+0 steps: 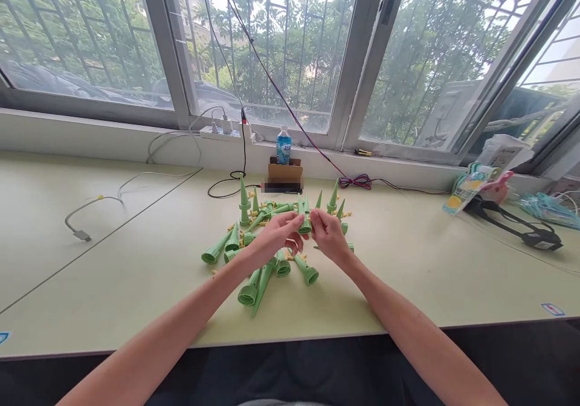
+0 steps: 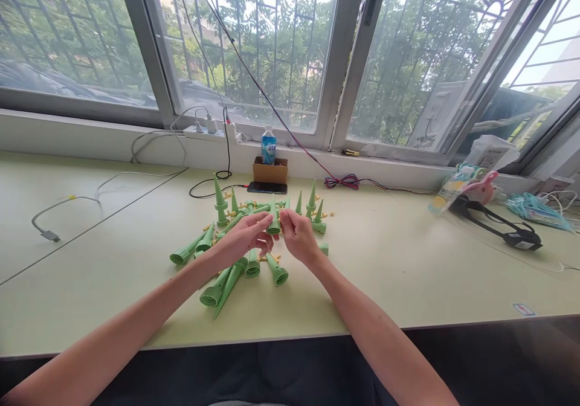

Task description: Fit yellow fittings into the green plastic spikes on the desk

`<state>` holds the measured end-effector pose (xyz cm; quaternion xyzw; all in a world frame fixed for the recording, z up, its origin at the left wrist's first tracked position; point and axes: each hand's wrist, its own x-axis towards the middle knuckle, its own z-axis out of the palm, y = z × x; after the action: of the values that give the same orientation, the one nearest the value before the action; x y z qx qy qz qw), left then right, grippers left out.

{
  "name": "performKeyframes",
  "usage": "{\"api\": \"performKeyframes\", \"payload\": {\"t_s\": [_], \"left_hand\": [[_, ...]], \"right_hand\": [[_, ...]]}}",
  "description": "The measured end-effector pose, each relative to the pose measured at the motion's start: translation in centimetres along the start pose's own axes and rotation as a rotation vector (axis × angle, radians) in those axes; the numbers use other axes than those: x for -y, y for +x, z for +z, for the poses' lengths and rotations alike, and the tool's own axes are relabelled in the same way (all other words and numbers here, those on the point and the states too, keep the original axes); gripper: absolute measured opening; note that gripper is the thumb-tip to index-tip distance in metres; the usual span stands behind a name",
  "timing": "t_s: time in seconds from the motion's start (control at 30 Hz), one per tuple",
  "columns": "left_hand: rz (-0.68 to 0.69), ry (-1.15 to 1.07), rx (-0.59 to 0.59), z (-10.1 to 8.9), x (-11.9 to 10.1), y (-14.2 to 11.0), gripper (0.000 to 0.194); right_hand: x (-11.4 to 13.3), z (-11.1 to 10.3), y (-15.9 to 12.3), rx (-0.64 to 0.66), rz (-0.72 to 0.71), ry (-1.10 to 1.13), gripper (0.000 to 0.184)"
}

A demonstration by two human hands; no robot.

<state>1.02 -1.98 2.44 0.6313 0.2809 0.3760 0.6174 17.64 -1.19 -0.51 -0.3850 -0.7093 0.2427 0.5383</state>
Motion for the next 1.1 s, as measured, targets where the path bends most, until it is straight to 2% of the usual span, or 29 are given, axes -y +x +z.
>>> {"api": "performKeyframes", "payload": {"t_s": [0.23,0.5,0.6,0.73,0.83,0.97,1.1], "left_hand": [[0.105,0.208,-0.045,0.0,0.4,-0.2,0.035],[0.37,0.718,-0.207,-0.3,1.2,0.1,0.025],[0.343,0.657,-0.221,-0.3,1.4,0.2,0.025],[0.225,0.431,-0.14,-0.2,0.8,0.0,0.031],[0.115,0.278,-0.079,0.0,0.0,-0.3,0.036],[0.015,0.19,-0.052,0.0,-0.6,-0.5,0.036],[0.006,0.16,-0.039,-0.3,-0.4,-0.4,0.037]], "right_hand": [[0.0,0.1,-0.1,0.04,0.043,0.022,0.044],[-0.7,0.2,0.3,0.069,0.121,0.006,0.047],[-0.7,0.2,0.3,0.068,0.12,-0.005,0.047],[0.0,-0.2,0.2,0.078,0.065,-0.085,0.049],[0.4,-0.6,0.1,0.077,-0.035,-0.166,0.047],[0.3,-0.7,0.0,0.085,-0.126,-0.237,0.045],[0.2,-0.5,0.0,0.087,-0.136,-0.238,0.045]]}}
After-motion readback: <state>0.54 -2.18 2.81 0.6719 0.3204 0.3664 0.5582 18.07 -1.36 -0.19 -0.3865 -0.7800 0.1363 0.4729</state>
